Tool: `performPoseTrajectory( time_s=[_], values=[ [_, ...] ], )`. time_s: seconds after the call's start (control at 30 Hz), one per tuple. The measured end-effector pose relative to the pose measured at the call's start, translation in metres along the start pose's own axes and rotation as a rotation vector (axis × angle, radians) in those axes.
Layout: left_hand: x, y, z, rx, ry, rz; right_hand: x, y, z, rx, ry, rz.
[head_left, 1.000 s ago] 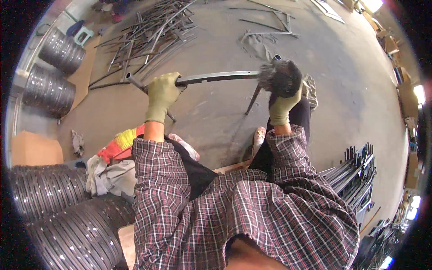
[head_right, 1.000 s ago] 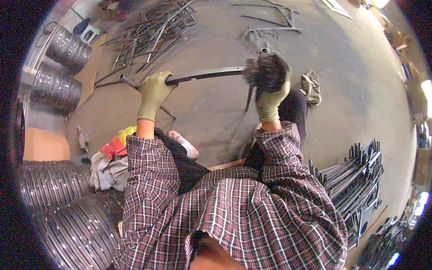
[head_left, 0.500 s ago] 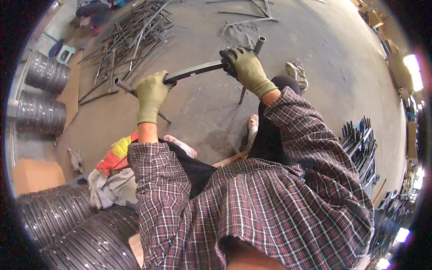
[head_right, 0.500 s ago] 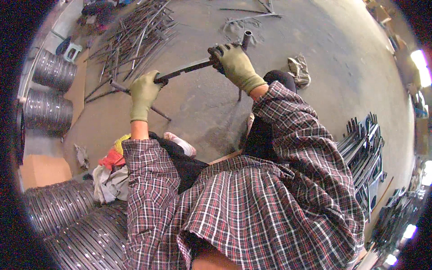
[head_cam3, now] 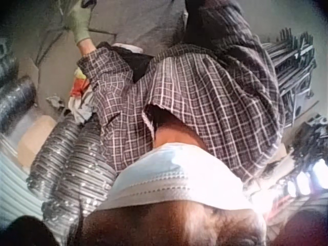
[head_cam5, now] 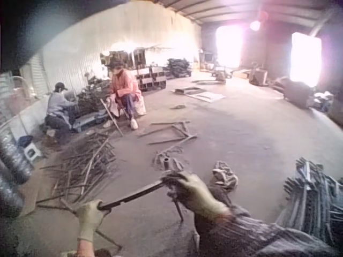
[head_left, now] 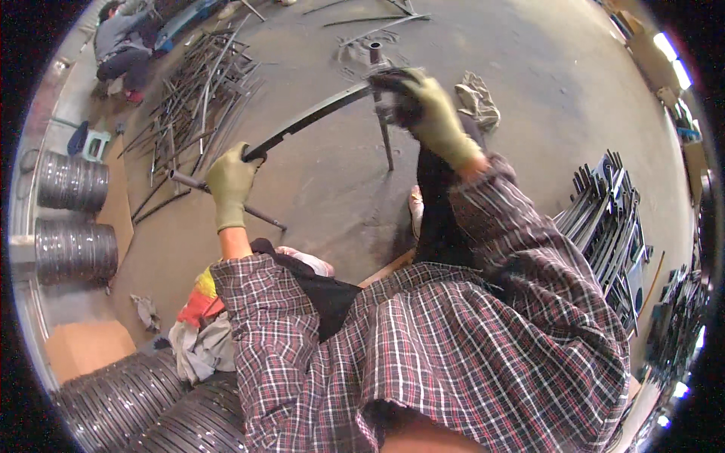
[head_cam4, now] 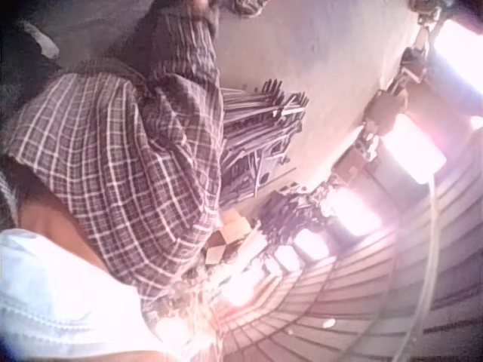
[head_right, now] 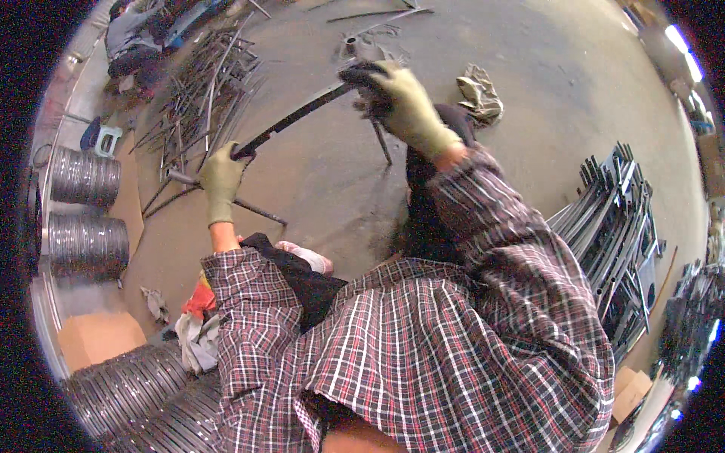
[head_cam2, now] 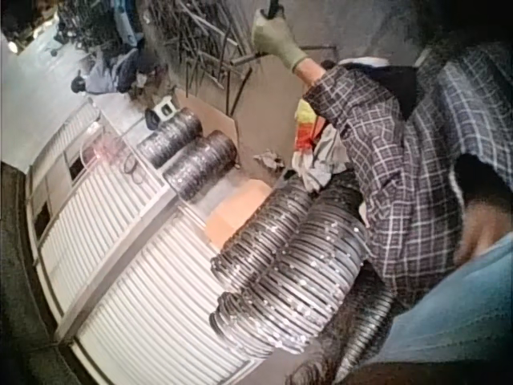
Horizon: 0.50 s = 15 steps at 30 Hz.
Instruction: Cleaning and polishing metal furniture frames using steel wool and a cloth.
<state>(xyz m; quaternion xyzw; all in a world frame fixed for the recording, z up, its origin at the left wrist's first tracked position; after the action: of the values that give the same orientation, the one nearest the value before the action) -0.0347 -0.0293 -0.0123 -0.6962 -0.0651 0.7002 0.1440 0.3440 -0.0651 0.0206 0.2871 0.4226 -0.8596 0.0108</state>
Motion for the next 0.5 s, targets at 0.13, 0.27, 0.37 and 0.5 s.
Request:
performPoseTrajectory(
  time_s=[0.13,0.27,0.37,0.5],
  values=[
    [-0.024,-0.002,-0.004,-0.045,-0.012,-0.017,-0.08,0.076,-0.015,0.242,0.186,-0.392],
    [-0.035,0.011,0.004,-0.074,0.045,-0.058,-0.066,0.215,-0.069,1.046,0.275,-0.562],
    [-0.037,0.014,0.013,-0.182,0.102,-0.011,-0.03,0.316,-0.076,1.338,0.268,-0.313],
    [-0.037,0.015,0.035,-0.289,0.188,-0.053,0.018,0.392,-0.05,1.368,0.055,0.141]
  ],
)
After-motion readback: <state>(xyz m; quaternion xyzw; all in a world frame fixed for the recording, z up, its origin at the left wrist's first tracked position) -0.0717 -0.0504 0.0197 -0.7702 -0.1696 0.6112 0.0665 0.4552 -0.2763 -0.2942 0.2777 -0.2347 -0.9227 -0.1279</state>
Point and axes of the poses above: each hand's wrist, its own y-axis away from the middle knuckle, its own x-axis out of the palm, z = x × y, the point moved 1 cm from there along -y, towards the middle knuckle, and after that the axes turned 8 degrees about -y, right-handed, at the moved point
